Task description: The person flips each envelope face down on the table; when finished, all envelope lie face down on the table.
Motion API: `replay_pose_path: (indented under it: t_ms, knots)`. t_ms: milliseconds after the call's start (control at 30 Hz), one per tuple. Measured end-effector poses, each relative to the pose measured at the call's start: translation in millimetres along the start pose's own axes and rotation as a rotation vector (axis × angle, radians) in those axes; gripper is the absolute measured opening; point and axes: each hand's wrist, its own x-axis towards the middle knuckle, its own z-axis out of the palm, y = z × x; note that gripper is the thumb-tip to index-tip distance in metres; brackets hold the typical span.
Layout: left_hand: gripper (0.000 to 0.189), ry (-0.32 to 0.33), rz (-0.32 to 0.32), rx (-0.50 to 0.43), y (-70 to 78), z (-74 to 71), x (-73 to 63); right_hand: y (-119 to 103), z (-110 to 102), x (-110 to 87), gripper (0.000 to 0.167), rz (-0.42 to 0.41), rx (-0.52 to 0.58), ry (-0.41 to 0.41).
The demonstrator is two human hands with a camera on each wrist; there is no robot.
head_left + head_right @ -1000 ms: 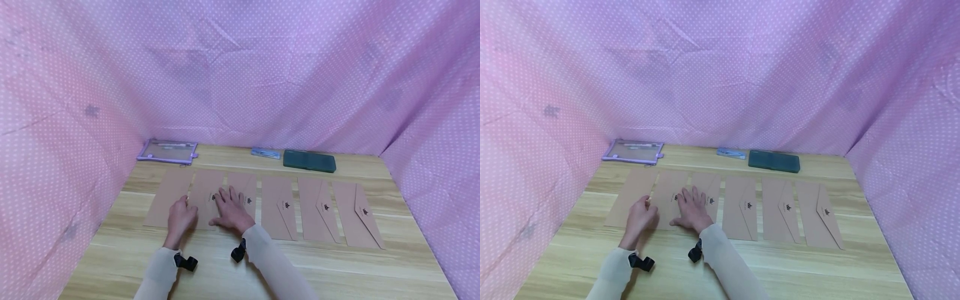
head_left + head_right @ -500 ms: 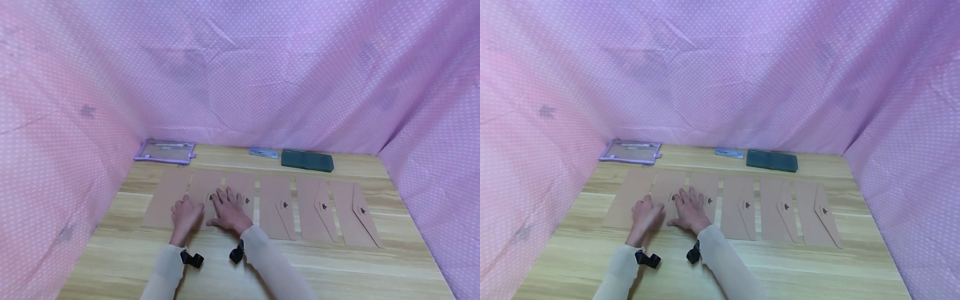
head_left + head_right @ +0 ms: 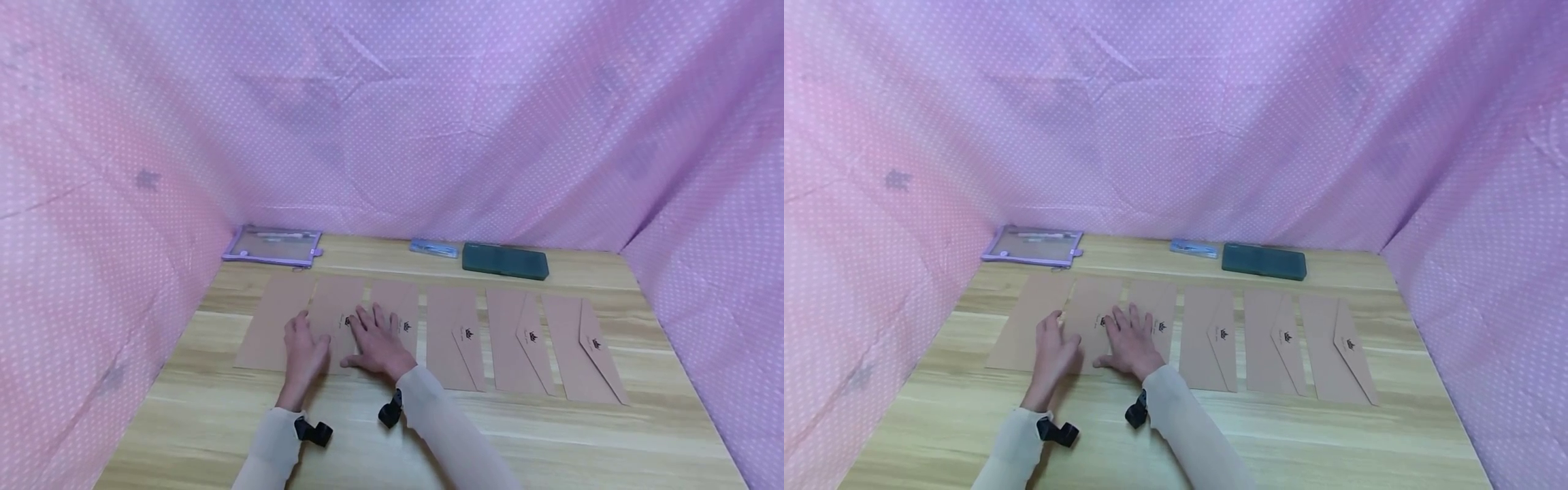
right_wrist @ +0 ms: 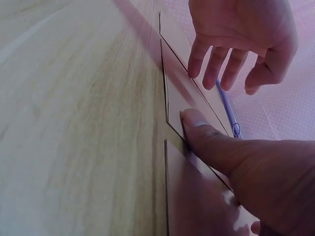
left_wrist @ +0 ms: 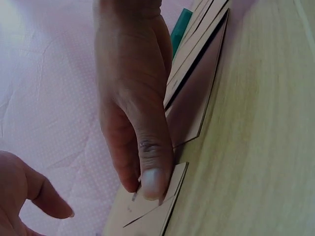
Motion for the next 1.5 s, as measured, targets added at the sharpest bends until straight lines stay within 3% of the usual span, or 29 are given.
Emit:
replay_pose_path:
  t_ms: [433,667,1067,1500]
  knots:
    - [0.061,0.054,-0.02,-0.067,-3.1,-2.5,12.6,0.9,-0.3,-0.3,0.093,-0.005,0.026,-0.003]
    - [0.058,0.03,-0.053,-0.065,-5.6,-5.4,16.5,0.0,0.9,-1.5,0.092,-0.009,-0.005,0.0]
    - [0.077,-0.082,-0.039,-0.104,-6.4,-7.4,12.9,-1.5,1.0,-2.8,0.091,-0.002,-0.011,-0.003]
    - [0.064,-0.107,0.041,-0.084,-17.3,-29.0,5.9,-1.7,-2.5,-3.7,0.092,-0.01,0.014,0.0]
